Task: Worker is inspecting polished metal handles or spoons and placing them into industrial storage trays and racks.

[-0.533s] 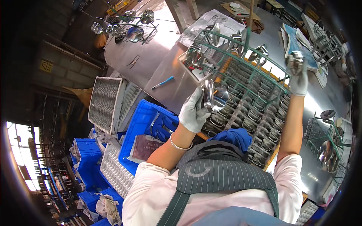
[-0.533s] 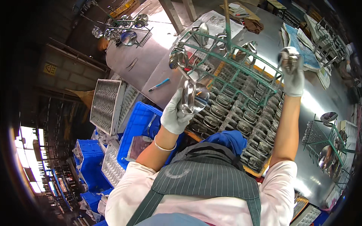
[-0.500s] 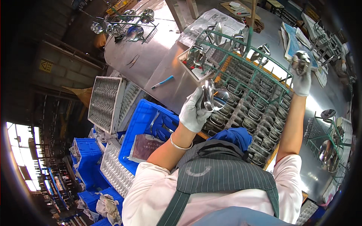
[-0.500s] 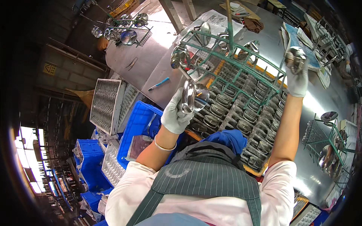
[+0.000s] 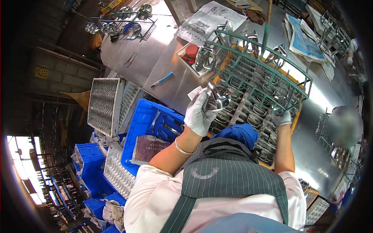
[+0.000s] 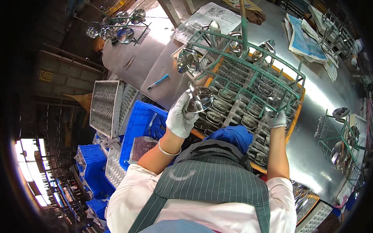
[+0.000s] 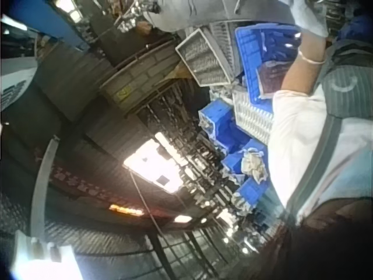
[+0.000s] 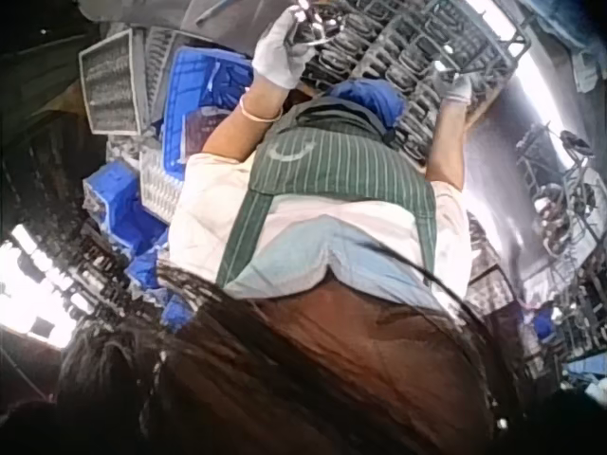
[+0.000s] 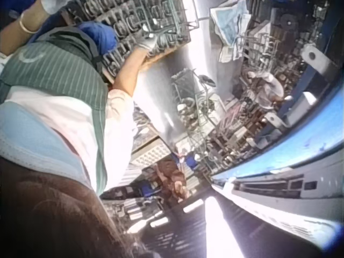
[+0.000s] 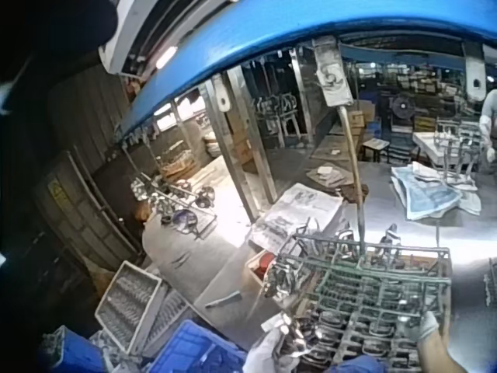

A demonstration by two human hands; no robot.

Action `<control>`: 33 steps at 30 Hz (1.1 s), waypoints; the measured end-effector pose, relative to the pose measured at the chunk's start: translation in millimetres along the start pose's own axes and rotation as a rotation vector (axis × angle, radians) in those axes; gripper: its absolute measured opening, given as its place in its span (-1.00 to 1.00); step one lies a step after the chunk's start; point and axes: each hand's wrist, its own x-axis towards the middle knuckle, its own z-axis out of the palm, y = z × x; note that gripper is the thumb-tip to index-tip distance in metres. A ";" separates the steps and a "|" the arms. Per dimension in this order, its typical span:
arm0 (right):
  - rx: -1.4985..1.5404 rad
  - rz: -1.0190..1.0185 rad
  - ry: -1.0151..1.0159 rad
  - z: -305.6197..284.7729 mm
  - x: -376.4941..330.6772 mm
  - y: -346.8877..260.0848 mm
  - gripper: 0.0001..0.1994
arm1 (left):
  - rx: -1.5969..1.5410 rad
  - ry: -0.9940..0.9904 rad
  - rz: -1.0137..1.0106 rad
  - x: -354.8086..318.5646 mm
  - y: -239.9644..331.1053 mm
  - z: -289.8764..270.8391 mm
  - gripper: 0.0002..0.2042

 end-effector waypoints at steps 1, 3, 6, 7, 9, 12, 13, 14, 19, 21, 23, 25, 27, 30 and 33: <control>0.225 0.234 0.107 -7.9 -6.6 13.3 -0.73 | 0.019 -0.037 0.014 -1.0 -0.4 -2.0 -0.77; 0.366 0.508 0.134 43.5 -36.8 26.5 -0.71 | 0.032 -0.055 0.038 -2.9 -2.1 -7.4 -0.76; 0.234 0.627 0.126 113.5 -83.3 32.2 -0.74 | 0.125 -0.054 0.072 -7.9 -7.2 -4.0 -0.74; 0.285 0.721 0.057 91.9 -76.0 47.0 -0.76 | 0.126 -0.064 0.071 -8.9 -7.9 -3.3 -0.74; 0.052 0.620 -0.001 129.3 -104.7 46.5 -0.68 | 0.122 -0.057 0.070 -9.1 -7.8 -8.1 -0.74; -0.504 0.416 -0.180 122.2 -107.1 68.0 -0.58 | 0.158 0.020 0.079 -10.0 -9.2 -5.5 -0.75; -0.624 0.407 -0.182 101.2 -102.3 86.7 -0.57 | 0.178 -0.012 0.071 -12.1 -10.4 -6.7 -0.76; -0.749 0.405 -0.200 107.4 -102.8 92.4 -0.57 | 0.190 -0.033 0.075 -11.4 -8.9 -11.2 -0.76; -1.290 0.326 -0.330 119.8 -115.5 81.3 -0.59 | 0.140 -0.036 -0.009 -6.4 -14.3 -20.2 -0.79; -1.171 0.220 -0.399 138.7 -117.9 70.9 -0.53 | 0.129 0.000 -0.057 -5.0 -20.9 -20.4 -0.80; -1.050 0.114 -0.457 159.2 -121.3 58.0 -0.46 | 0.143 -0.015 -0.090 -4.9 -24.7 -17.9 -0.80; -0.638 0.430 -0.368 173.1 -132.4 48.0 -0.44 | 0.149 -0.047 -0.148 -6.0 -29.2 -15.2 -0.78; -0.349 0.576 -0.360 195.7 -145.3 41.1 -0.49 | 0.190 -0.081 -0.195 -3.3 -34.1 -15.8 -0.78; -0.181 0.645 -0.350 225.4 -158.1 28.6 -0.62 | 0.247 -0.164 -0.253 0.2 -43.0 -23.0 -0.78; -0.187 0.511 -0.380 214.4 -152.8 38.5 -0.69 | 0.256 -0.033 -0.053 -0.8 -52.6 -15.6 -0.73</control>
